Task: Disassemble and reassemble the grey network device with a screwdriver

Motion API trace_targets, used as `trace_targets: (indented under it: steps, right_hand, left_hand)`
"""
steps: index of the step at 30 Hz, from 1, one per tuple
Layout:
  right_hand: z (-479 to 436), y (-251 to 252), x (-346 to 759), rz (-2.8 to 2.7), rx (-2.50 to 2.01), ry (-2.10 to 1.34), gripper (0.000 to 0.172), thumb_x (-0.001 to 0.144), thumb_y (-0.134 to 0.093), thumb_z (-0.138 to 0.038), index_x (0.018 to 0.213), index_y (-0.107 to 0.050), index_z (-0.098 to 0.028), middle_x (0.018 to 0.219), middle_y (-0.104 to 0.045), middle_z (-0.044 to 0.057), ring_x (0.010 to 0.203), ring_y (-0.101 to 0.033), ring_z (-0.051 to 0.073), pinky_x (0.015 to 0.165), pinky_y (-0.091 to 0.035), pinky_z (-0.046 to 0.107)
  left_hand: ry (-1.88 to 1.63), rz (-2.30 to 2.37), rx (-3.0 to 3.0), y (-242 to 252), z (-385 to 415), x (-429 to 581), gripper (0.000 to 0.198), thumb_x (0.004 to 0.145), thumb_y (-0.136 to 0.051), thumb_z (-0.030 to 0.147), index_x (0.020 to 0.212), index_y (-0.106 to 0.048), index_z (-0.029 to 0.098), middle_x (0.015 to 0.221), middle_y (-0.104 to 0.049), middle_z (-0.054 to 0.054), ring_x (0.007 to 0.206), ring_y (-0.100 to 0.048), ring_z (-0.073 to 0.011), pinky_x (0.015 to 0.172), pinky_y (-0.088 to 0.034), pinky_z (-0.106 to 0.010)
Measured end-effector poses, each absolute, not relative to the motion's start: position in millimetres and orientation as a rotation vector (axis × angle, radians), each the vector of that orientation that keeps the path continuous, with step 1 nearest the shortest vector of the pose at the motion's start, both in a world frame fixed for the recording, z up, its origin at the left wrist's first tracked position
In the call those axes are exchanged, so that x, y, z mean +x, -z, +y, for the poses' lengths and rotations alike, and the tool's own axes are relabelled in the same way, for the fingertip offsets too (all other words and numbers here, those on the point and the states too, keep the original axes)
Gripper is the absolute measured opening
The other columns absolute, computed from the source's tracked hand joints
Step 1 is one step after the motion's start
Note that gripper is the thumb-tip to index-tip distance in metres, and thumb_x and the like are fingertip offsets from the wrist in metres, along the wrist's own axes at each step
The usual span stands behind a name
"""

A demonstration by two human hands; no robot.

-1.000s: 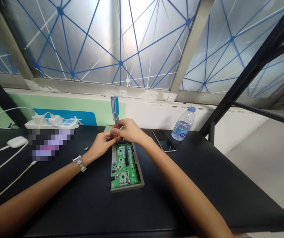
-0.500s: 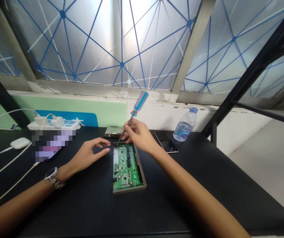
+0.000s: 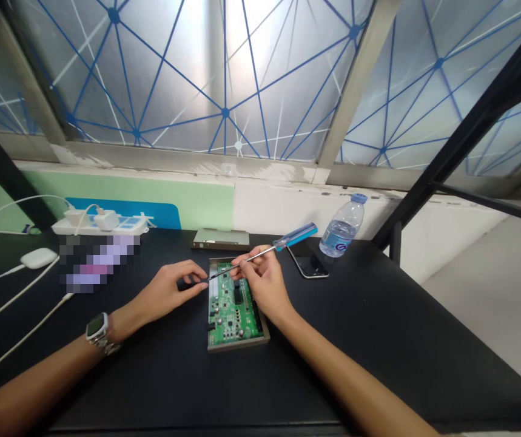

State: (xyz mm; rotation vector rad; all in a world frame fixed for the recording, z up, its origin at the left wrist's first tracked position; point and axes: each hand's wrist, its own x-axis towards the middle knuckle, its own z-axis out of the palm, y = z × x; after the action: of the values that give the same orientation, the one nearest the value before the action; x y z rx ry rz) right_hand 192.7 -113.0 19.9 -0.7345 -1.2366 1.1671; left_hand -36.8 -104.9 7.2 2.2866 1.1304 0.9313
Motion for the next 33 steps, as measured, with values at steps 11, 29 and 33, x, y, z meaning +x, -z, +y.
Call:
trace_targets:
  steps: [11,29,33]
  right_hand:
    - [-121,-16,184,-1.247,-0.713,-1.182,0.032,0.086,-0.071,-0.024,0.092,-0.04,-0.025,0.087,-0.07,-0.002,0.071,-0.071,0.015,0.067,-0.058,0.031]
    - [-119,-21,190,-1.142,-0.692,-1.209,0.034,0.084,-0.073,-0.025,0.093,-0.041,-0.025,0.086,-0.073,0.0,0.069,-0.072,0.017,0.066,-0.059,0.032]
    - [-121,-20,188,-1.134,-0.702,-1.219,0.033,0.083,-0.074,-0.026,0.092,-0.041,-0.025,0.085,-0.073,0.001,0.07,-0.072,0.017,0.065,-0.059,0.031]
  left_hand:
    - [-0.937,1.1,2.256,-5,-108,-33,0.011,0.091,-0.06,0.025,0.087,-0.068,0.019,0.085,-0.068,-0.001,0.075,-0.062,-0.0144,0.07,-0.049,-0.028]
    - [-0.984,1.11,2.21,-19,-115,-36,0.012,0.092,-0.056,0.028,0.089,-0.064,0.019,0.081,-0.068,-0.002,0.072,-0.064,-0.0141,0.068,-0.051,-0.028]
    - [-0.972,1.067,2.193,-18,-114,-36,0.013,0.093,-0.055,0.028,0.09,-0.063,0.018,0.082,-0.068,-0.003,0.073,-0.064,-0.0148,0.069,-0.051,-0.029]
